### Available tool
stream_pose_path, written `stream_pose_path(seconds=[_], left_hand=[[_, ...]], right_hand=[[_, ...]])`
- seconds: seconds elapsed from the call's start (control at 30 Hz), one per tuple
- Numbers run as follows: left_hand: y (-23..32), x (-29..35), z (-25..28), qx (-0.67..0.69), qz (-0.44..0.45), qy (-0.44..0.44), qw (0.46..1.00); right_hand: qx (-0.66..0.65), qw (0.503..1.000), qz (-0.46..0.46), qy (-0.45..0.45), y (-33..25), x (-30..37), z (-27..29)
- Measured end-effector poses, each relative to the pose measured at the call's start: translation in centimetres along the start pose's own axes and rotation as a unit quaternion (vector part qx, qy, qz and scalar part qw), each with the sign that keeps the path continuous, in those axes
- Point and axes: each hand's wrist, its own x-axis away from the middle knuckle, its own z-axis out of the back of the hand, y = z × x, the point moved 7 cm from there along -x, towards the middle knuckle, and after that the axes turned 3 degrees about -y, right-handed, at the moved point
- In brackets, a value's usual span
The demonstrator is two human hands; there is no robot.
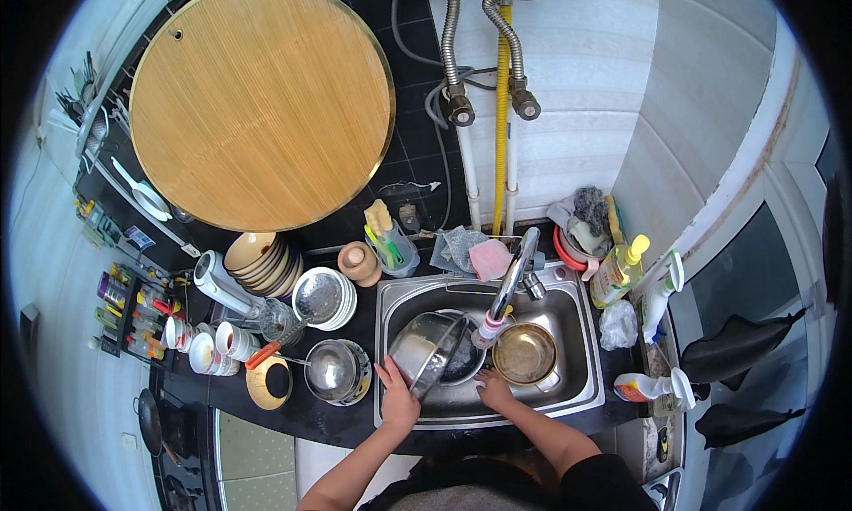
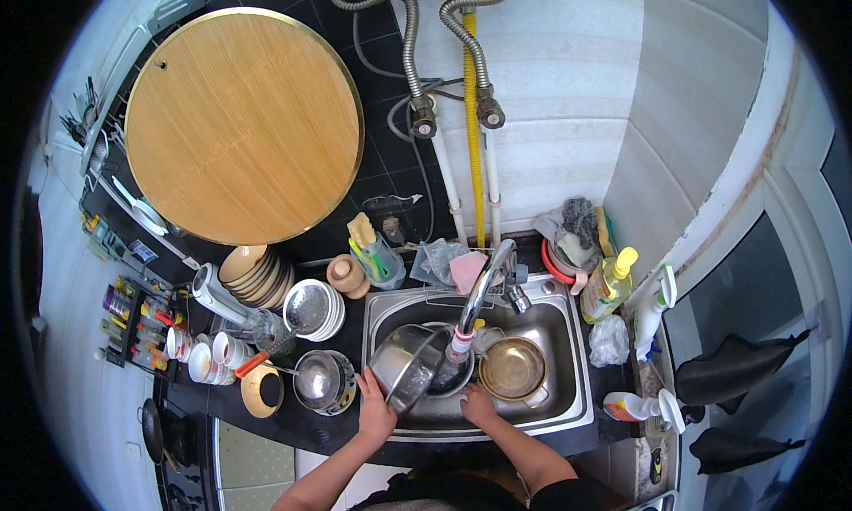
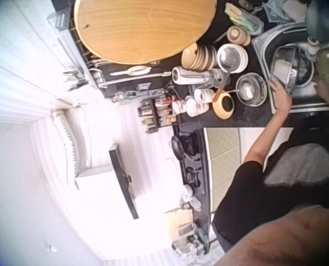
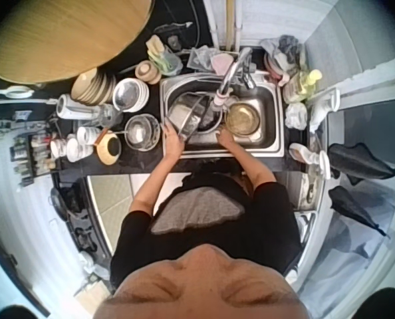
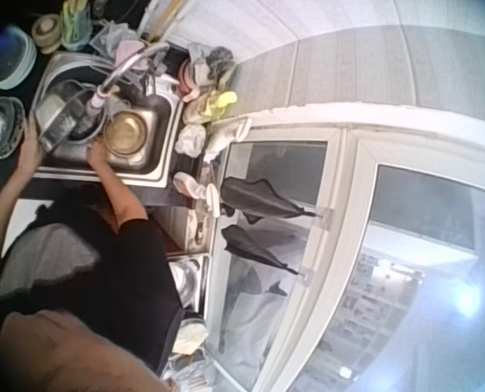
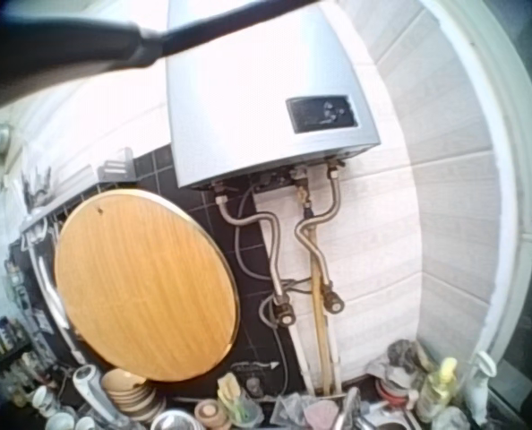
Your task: The person washes a bundle of chopsticks, a large metal bowl, a small metal bowl, and a white plate in a kitchen sink. They rinse the items under running water and place the chopsticks in a wall-mounted holder and the bowls and plate on the counter.
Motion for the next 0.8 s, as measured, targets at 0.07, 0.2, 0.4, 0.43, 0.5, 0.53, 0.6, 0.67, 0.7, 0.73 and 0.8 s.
stream_pose_path(seconds=[0.07,0.2,0.4,0.43,0.5,0.53,0.6,0.67,0.7,0.73,0.8], left_hand=[[0.6,0.2,0.3,-0.051,-0.043,0.024,0.997],[1.2,0.6,0.6,-0.063,-0.055,0.015,0.996],[-3.2,-1.0,-3.1,0.114,-0.094,0.063,0.987],[-4.7,-1.5,-5.0,0.225,-0.01,0.001,0.974],[-6.1,-1.5,-8.9,0.427,0.156,-0.122,0.883],[-6.2,-1.2,-10.0,0.439,0.182,-0.159,0.866],[-4.8,-0.3,-11.3,0.462,0.233,-0.235,0.823],[-3.9,0.0,-12.3,0.491,0.248,-0.254,0.796],[-3.4,0.1,-12.8,0.504,0.256,-0.263,0.782],[-2.6,0.3,-13.0,0.506,0.247,-0.281,0.777],[-1.8,0.4,-13.7,0.529,0.223,-0.282,0.768]], right_hand=[[0.016,1.0,-0.006,0.013,-0.2,0.2,-0.2],[0.038,0.999,0.004,0.009,-0.7,0.4,-0.4],[0.068,0.995,0.044,0.061,-3.8,1.0,3.5],[0.1,0.993,0.056,0.041,-4.0,0.9,3.5],[0.163,0.983,0.08,0.001,-4.3,0.8,3.4],[0.215,0.973,0.036,-0.078,-3.5,0.4,2.8],[0.24,0.969,-0.048,-0.022,-2.3,-0.3,4.2],[0.245,0.965,-0.085,0.038,-1.4,-1.4,5.4],[0.242,0.968,-0.062,0.006,-1.8,-2.0,5.1],[0.239,0.97,-0.038,-0.026,-2.5,-2.7,4.7],[0.172,0.973,0.046,-0.148,-6.4,-3.4,4.2]])
